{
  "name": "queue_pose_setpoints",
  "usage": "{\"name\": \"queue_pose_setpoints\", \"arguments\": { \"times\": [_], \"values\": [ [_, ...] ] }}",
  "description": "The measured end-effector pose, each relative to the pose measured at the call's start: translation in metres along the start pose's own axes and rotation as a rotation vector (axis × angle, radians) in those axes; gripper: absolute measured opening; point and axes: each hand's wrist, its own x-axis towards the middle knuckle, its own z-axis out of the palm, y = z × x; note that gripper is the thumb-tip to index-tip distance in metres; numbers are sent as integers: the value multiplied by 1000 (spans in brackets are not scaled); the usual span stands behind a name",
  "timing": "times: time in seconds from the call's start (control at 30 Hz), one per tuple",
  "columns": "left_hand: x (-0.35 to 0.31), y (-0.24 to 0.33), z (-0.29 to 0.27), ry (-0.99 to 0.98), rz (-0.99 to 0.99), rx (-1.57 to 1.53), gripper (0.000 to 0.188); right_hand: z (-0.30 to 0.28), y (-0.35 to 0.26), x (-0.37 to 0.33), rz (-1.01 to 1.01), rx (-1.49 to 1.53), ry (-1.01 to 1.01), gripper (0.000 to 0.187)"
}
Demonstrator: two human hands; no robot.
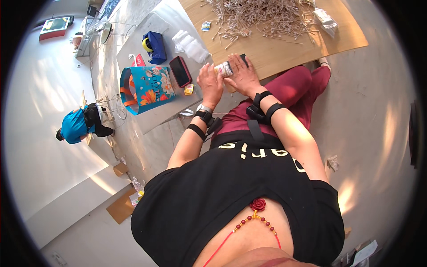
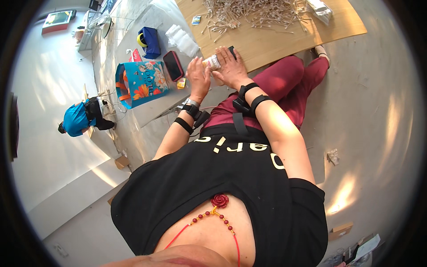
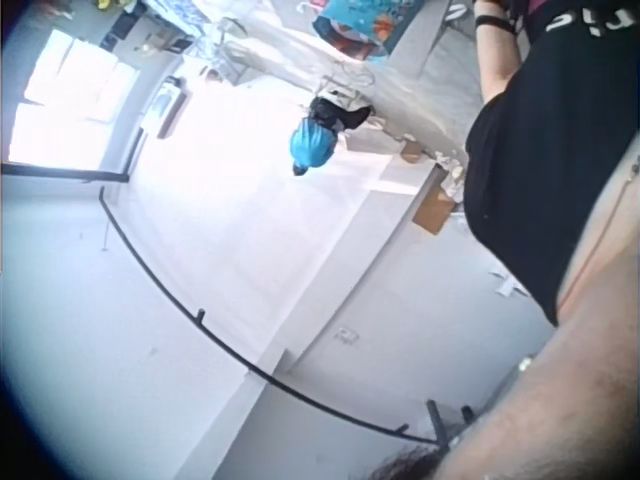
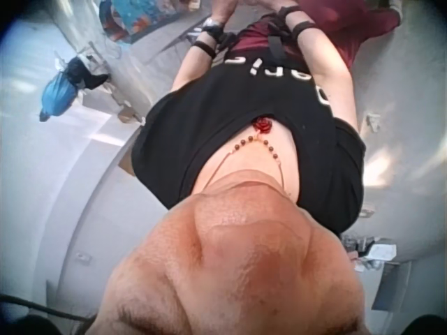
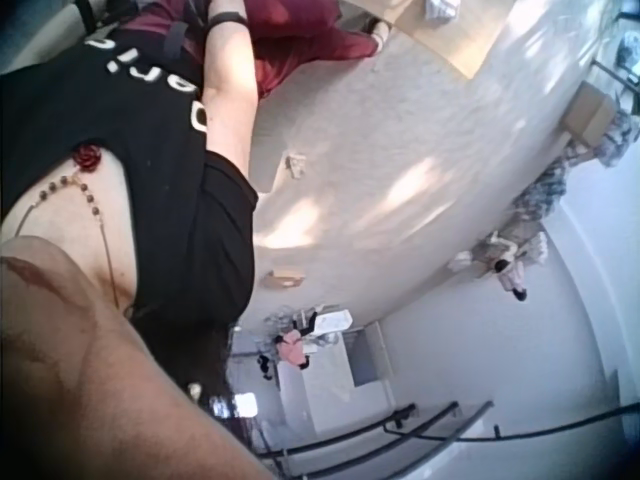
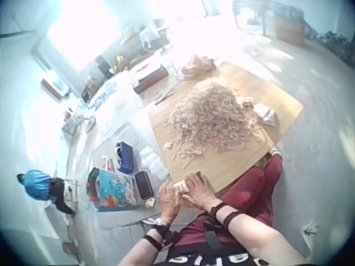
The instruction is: The person applies pieces of tape to a series of cotton swabs arranged in a row, pressing the tape down by hand to secure them.
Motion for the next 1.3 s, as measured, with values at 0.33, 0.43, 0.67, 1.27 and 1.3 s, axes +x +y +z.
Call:
{"name": "queue_pose_setpoints", "arguments": {
  "times": [0.33,0.43,0.67,1.27,1.3],
  "values": [
    [50,-6,-7,-301,-240,-153,16,-5,13,-10,19,-86,50,74],
    [58,-1,-5,-381,-239,-44,23,-5,13,-12,29,-115,49,71],
    [77,-23,-2,-575,-418,-105,30,-9,7,-11,27,-58,30,71],
    [108,44,-15,-835,-425,229,35,-11,11,-10,59,-41,3,74],
    [106,41,-14,-821,-447,218,35,-11,11,-9,56,-54,-2,74]
  ]
}}
